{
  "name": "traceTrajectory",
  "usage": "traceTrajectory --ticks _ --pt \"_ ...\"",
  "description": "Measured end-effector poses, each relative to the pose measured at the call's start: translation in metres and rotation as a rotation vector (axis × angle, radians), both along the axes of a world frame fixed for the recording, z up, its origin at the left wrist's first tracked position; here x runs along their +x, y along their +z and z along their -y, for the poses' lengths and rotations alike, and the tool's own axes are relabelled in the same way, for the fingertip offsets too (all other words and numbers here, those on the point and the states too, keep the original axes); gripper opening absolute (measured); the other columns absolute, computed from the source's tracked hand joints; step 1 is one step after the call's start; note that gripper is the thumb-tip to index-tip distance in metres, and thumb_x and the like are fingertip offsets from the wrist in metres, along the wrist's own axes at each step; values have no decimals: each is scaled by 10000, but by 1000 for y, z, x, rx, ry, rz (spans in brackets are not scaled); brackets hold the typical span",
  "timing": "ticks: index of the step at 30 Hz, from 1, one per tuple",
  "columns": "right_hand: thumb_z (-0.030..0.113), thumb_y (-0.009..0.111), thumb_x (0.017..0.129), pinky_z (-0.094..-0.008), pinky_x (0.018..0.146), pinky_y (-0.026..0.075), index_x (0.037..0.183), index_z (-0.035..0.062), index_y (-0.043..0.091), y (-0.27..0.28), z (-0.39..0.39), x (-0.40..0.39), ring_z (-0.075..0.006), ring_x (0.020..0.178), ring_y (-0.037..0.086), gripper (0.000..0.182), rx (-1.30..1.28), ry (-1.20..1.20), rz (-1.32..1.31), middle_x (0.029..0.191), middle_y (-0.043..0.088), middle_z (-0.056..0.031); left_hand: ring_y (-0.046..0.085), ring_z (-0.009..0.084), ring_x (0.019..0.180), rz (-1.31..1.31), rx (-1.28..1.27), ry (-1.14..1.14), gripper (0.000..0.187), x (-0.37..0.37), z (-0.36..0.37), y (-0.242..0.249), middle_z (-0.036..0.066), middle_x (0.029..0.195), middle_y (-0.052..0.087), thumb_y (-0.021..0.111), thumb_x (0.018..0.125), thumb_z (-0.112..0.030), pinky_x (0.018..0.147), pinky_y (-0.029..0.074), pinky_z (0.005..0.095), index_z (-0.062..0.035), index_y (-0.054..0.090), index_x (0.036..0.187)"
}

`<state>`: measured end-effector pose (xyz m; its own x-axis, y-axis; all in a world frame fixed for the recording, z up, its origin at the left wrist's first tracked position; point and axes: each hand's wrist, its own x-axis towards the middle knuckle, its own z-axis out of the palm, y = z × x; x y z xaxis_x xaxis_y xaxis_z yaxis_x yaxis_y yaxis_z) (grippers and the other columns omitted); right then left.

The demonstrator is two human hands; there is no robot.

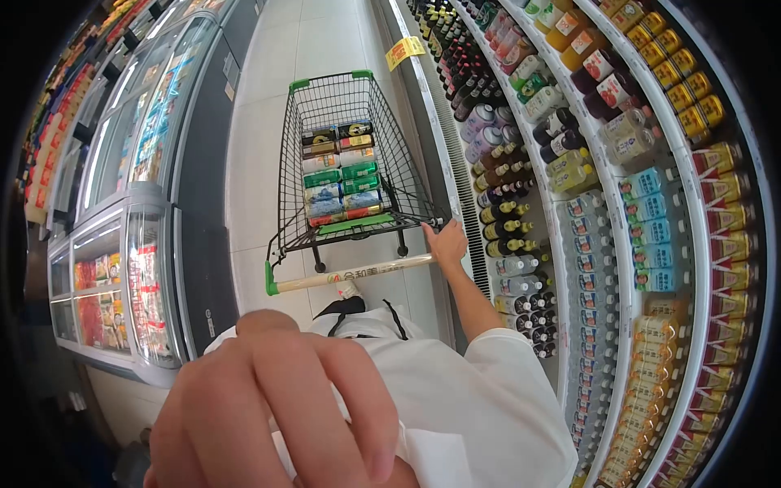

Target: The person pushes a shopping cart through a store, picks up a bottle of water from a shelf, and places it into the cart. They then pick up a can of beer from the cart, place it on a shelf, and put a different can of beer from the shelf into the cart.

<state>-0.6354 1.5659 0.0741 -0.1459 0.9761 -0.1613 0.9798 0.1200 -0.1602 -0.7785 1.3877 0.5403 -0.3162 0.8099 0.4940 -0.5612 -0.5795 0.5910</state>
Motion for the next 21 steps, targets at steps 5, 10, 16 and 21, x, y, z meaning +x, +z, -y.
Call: traceTrajectory --ticks 5,10,16,21 --pt "718 620 800 -455 767 541 1058 -56 601 -15 -44 -22 -370 900 664 816 41 -31 -68 1011 631 -193 652 304 848 38 44 -106 417 -51 -54 -19 207 932 668 448 1013 -375 712 525 376 -22 651 922" --pt "701 624 810 -460 759 535 1088 -45 599 -18 -89 -57 -371 908 665 797 14 -68 -53 1027 635 -188 641 307 892 28 134 -187 502 -73 -114 -21 215 965 664 382 1015 -429 772 506 389 -13 661 975" --pt "670 650 805 -459 820 531 1094 -48 595 -22 -148 -86 -364 963 658 775 1 -72 -84 1060 627 -189 627 310 946 -4 281 -269 616 -97 -198 -42 224 1005 659 304 1016 -494 843 484 405 -2 673 1039" --pt "646 673 800 -463 829 526 1100 -62 587 -51 -194 -108 -387 974 646 774 109 -68 -67 1072 621 -202 616 313 990 -173 421 -339 715 -146 -291 -39 231 1039 655 238 1018 -548 903 466 418 7 683 1092"
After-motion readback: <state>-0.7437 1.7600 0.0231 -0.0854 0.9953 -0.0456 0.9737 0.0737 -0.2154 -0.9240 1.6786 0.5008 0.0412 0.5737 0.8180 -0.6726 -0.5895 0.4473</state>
